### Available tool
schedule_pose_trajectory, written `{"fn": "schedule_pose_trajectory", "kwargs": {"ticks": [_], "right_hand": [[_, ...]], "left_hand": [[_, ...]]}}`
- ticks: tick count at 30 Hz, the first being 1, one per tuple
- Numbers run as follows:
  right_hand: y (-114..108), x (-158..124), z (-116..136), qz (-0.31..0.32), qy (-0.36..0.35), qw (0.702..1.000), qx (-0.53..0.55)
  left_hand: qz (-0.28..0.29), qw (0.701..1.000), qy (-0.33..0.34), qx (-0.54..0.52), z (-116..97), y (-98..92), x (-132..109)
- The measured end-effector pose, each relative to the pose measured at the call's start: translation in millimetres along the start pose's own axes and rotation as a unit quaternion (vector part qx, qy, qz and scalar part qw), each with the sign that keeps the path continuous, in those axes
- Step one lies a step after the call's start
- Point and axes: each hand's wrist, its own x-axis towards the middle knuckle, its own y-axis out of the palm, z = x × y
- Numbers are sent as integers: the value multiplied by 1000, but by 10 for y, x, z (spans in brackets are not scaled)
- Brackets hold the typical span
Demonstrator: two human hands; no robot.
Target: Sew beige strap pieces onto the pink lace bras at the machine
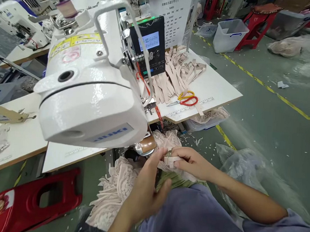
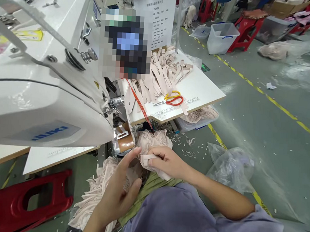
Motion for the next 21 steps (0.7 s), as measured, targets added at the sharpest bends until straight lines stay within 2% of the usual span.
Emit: {"fn": "schedule_pose_trajectory", "kwargs": {"ticks": [2, 4, 7, 9, 10, 13, 17, 19, 21], "right_hand": [[-18, -4, 43, 21, -46, 995, -82], [-38, -15, 63, 22, -117, 976, -183], [-60, -37, 38, -8, -235, 908, -347], [-61, -54, -1, -11, -275, 863, -423], [-56, -62, -21, -3, -278, 853, -443], [-30, -84, -62, 24, -243, 858, -453], [-38, -100, -59, 13, -261, 865, -428], [-63, -89, -57, 2, -237, 894, -381], [-54, -61, -75, -18, -135, 950, -281]], "left_hand": [[34, 999, -12, 24, 56, -10, 52], [38, 998, -5, 54, 151, -9, 44], [-18, 988, 95, 121, 260, -8, -16], [-79, 962, 181, 187, 280, -9, -51], [-101, 947, 213, 216, 280, -8, -64], [-122, 926, 251, 254, 272, -12, -87], [-122, 937, 235, 226, 297, -36, -103], [-130, 955, 183, 196, 310, -12, -122], [-176, 964, 96, 173, 324, 101, -170]]}}
